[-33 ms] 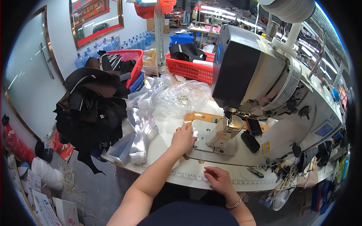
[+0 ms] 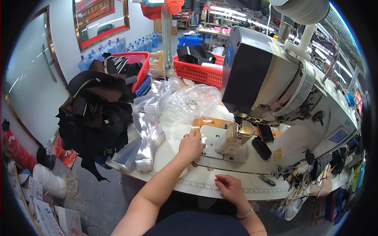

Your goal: Sew small white components using an industrial sewing machine and then package them into plastic bags.

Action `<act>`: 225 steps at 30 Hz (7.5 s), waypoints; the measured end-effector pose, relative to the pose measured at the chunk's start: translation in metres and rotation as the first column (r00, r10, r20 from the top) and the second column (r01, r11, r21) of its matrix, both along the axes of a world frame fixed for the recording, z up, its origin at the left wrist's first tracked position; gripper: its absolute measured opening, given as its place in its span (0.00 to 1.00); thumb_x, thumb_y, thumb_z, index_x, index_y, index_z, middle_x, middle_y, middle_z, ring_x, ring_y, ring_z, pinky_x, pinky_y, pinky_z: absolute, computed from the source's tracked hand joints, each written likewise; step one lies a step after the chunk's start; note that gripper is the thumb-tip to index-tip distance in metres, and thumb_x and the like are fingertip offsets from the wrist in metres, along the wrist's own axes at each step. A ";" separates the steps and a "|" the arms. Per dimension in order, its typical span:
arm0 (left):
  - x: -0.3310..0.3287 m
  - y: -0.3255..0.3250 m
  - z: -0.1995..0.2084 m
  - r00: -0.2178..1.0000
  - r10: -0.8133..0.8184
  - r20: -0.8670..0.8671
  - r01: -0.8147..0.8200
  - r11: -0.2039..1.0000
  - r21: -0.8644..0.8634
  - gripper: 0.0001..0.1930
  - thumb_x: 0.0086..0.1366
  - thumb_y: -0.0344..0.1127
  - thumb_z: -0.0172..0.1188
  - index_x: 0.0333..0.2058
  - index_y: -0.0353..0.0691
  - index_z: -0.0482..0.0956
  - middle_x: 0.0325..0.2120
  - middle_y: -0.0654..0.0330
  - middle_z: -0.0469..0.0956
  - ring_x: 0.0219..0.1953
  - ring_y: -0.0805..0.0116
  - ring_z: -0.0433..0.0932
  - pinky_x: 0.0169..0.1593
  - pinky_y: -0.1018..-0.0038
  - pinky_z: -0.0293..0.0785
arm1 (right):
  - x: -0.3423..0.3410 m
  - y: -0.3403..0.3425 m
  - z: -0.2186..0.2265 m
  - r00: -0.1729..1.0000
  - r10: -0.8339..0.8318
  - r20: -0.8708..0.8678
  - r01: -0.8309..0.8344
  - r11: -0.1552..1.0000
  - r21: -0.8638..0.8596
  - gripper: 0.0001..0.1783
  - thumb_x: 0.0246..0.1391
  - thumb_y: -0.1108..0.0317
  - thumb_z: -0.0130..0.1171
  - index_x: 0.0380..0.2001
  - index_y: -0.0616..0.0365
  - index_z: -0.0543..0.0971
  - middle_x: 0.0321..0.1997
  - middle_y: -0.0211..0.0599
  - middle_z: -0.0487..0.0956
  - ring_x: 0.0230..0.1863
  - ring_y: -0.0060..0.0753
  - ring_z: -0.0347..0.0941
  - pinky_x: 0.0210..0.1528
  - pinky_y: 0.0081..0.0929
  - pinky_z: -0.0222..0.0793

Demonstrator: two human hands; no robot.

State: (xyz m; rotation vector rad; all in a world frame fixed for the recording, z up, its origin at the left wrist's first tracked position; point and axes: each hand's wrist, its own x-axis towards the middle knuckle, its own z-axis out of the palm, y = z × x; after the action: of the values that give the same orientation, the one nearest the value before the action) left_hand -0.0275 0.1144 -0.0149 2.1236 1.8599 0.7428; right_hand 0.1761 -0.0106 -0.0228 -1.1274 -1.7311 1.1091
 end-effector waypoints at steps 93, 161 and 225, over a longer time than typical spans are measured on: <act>0.043 0.218 0.154 0.843 -0.159 0.514 -0.080 0.908 0.411 0.11 0.58 0.38 0.52 0.36 0.39 0.76 0.33 0.51 0.77 0.38 0.54 0.75 0.38 0.66 0.68 | 0.144 0.257 0.036 0.097 -0.587 0.804 0.447 0.747 0.491 0.26 0.54 0.53 0.47 0.54 0.51 0.67 0.61 0.40 0.63 0.58 0.42 0.61 0.58 0.41 0.57; 0.155 -0.062 -0.013 0.814 -0.560 -0.152 0.580 0.793 0.186 0.31 0.54 0.35 0.56 0.57 0.36 0.57 0.62 0.49 0.49 0.64 0.51 0.48 0.62 0.55 0.48 | 0.186 -0.022 -0.021 0.640 -0.655 0.402 0.375 0.723 0.581 0.15 0.40 0.78 0.56 0.37 0.60 0.75 0.44 0.43 0.72 0.50 0.48 0.66 0.52 0.38 0.63; 0.198 -0.009 -0.038 0.538 -0.486 0.688 0.623 0.780 0.063 0.11 0.51 0.25 0.61 0.36 0.34 0.78 0.32 0.53 0.78 0.32 0.61 0.79 0.36 0.74 0.75 | 0.150 0.046 0.005 0.773 -0.629 -0.085 0.617 0.776 -0.134 0.07 0.45 0.73 0.57 0.25 0.67 0.77 0.20 0.34 0.77 0.22 0.20 0.73 0.25 0.16 0.69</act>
State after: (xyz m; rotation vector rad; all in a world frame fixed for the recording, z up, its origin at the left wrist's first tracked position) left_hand 0.1705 0.1055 -0.0525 1.7860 0.7492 0.9427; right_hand 0.3264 0.0350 -0.0175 -1.5131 -1.0674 0.8178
